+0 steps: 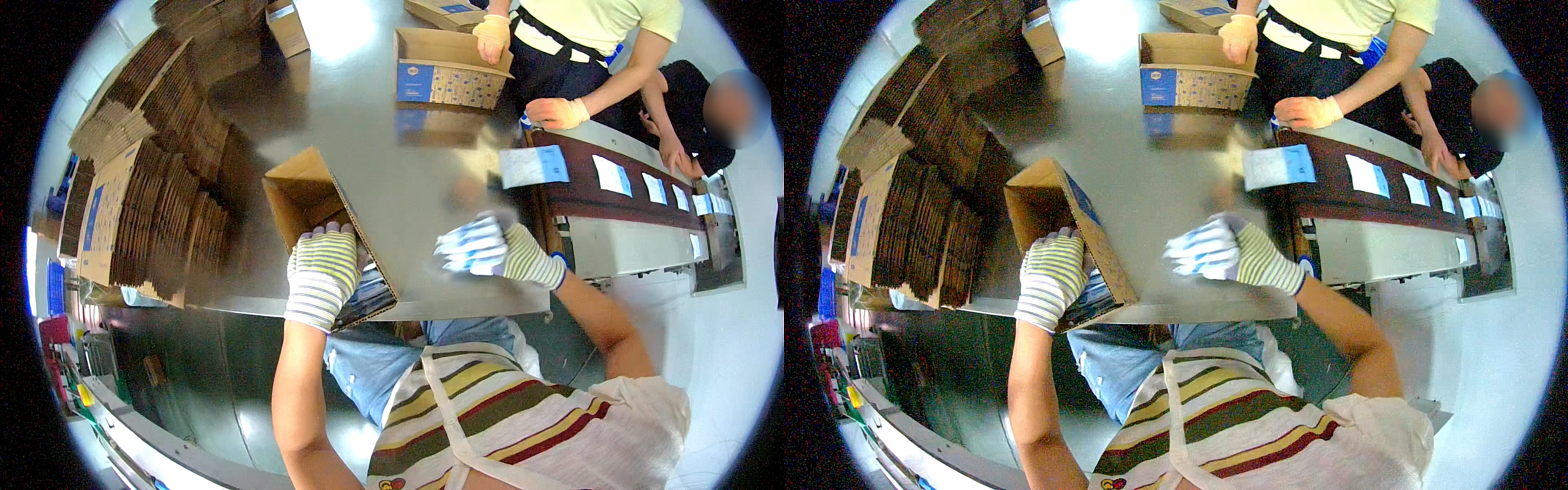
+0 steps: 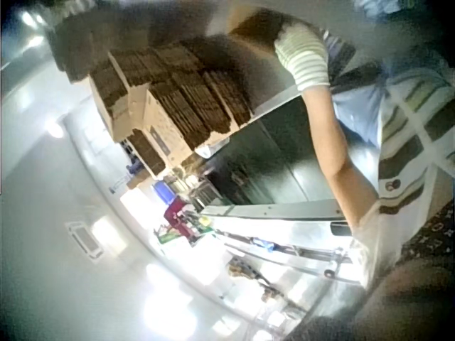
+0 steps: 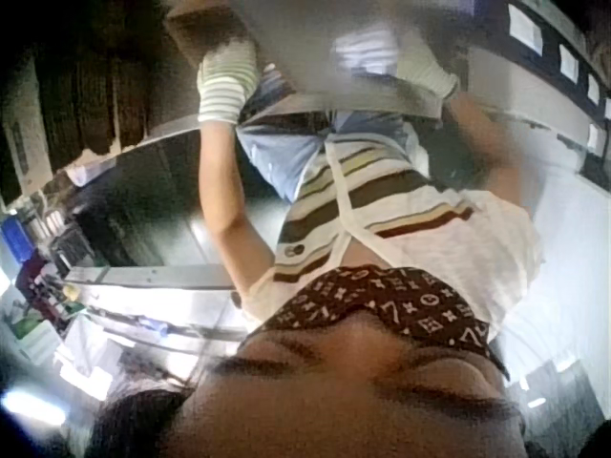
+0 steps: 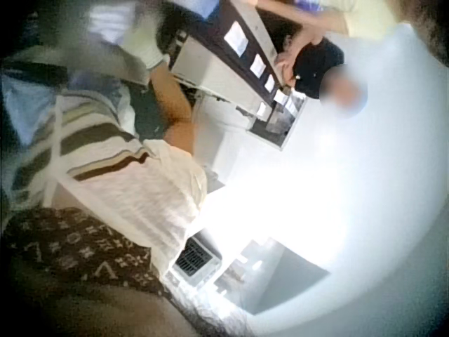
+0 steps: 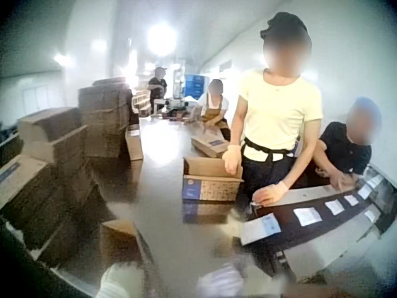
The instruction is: The person picks up a cardboard box from a stack, opens it, and places several small blue and white packets inside by hand before moving the filled box aside.
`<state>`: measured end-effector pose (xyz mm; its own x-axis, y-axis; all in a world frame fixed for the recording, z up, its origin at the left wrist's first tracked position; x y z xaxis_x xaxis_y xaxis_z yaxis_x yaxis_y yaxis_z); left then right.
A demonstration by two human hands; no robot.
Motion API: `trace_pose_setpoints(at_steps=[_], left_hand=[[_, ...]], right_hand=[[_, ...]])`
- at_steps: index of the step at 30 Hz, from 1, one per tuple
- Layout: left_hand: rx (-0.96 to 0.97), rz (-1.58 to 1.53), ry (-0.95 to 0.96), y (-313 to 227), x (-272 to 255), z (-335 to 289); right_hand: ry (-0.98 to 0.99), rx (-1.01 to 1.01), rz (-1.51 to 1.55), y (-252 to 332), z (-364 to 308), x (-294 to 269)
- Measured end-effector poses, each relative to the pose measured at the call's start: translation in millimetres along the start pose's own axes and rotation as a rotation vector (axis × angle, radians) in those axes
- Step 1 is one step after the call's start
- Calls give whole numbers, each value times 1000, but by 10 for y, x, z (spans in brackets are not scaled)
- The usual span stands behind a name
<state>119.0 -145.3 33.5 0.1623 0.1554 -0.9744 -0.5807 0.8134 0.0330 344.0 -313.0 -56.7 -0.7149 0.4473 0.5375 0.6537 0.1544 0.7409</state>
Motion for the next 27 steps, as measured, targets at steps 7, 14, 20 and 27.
trace_pose_setpoints(at_steps=[7, 14, 20, 27], left_hand=[[-38, -25, 121, -36, -63, 58], [13, 6, 19, -19, -51, -2], [-87, -108, 213, -39, -3, 80], [-28, -107, 7, -57, -179, 39]], right_hand=[[-148, -1025, -866, 76, -27, 167], [262, -1992, -1303, 583, -475, 1220], [186, -1358, -662, 480, 286, 2119], [463, -973, -768, 419, 759, 2637]])
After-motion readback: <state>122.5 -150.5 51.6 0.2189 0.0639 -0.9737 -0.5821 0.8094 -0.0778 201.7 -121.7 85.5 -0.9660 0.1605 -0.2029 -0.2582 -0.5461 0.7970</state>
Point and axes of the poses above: each hand's wrist, its own z-axis towards the middle knuckle, its own x-axis out of the palm, y = z × x, the point moved 5 cm from there along z, towards the middle knuckle, and after that the axes turned 15 degrees about -y, right-handed, at the moved point
